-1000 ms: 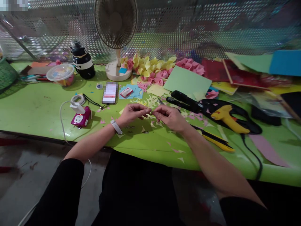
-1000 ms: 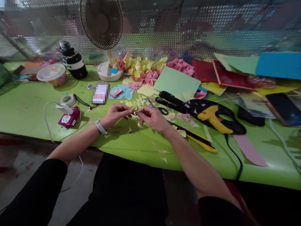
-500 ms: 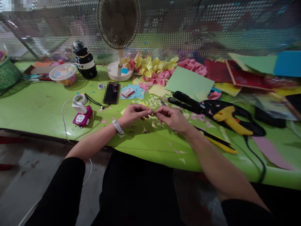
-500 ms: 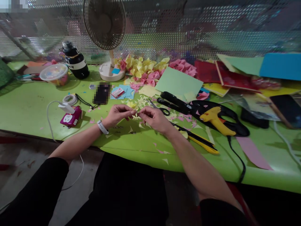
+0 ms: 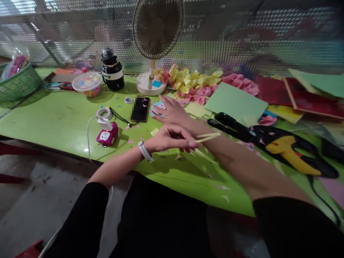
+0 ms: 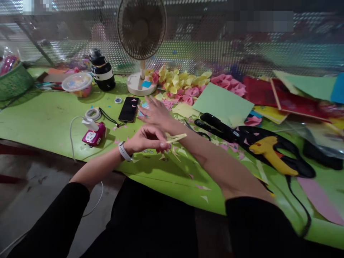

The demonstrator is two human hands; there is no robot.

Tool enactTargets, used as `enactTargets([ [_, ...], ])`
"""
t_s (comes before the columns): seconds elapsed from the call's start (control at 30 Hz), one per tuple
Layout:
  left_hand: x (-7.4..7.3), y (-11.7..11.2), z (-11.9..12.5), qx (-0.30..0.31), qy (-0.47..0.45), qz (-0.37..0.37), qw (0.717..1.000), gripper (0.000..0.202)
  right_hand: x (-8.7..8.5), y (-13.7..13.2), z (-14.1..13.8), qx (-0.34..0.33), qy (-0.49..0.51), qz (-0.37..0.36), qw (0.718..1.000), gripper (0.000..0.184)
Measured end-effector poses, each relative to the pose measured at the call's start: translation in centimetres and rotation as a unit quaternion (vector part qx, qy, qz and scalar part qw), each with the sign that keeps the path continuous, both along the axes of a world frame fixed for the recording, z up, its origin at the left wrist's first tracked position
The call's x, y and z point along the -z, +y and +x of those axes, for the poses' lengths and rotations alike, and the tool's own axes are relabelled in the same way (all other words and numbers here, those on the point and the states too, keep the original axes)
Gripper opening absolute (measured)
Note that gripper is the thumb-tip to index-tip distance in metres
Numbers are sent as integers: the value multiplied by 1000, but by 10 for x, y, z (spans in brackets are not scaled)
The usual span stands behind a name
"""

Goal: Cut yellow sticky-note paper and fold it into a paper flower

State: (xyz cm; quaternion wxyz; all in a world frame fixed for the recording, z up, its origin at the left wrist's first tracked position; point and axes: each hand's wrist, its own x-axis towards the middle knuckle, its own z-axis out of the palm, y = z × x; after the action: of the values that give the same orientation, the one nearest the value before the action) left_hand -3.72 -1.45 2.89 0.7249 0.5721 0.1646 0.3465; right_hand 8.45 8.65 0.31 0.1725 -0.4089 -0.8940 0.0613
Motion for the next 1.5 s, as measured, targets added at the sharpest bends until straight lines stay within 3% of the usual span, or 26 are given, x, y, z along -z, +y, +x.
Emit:
enactTargets([
  [0.1, 2, 1, -2, 7, 7, -21, 1000, 41, 8, 29, -49, -8, -83, -14, 996, 68],
  [0.17, 4, 3, -3, 3, 5, -29, 1000, 41, 12, 39, -63, -2, -112, -38, 993, 72],
  [0.23, 7, 4, -3, -3, -2, -29, 1000, 39, 12, 41, -62, 10, -94, -26, 995, 73],
  [0.33, 9, 4, -2, -2, -13, -18, 1000, 36, 8, 32, -33, 37, -8, 42, 998, 71],
  [0.53, 16, 7, 4, -63, 4, -7, 998, 40, 8, -38, 62, 76, 142, 51, 986, 41],
  [0.6, 20, 11, 7, -108, 17, -11, 994, 43, 8, -70, 86, 113, 233, -43, 965, 32],
  [0.7, 29, 17, 11, -171, 30, -10, 985, 45, 5, -110, 99, 118, 373, -235, 890, 37],
  [0.8, 37, 22, 13, -195, 36, 4, 980, 43, 3, -128, 93, 111, 416, -265, 863, 30],
  [1.1, 43, 19, 19, -193, 76, -15, 978, 42, 9, -127, 90, 96, 331, -95, 934, 19],
  [1.5, 39, 16, 16, -184, 108, -7, 977, 42, 6, -128, 94, 64, 324, -97, 939, 21],
])
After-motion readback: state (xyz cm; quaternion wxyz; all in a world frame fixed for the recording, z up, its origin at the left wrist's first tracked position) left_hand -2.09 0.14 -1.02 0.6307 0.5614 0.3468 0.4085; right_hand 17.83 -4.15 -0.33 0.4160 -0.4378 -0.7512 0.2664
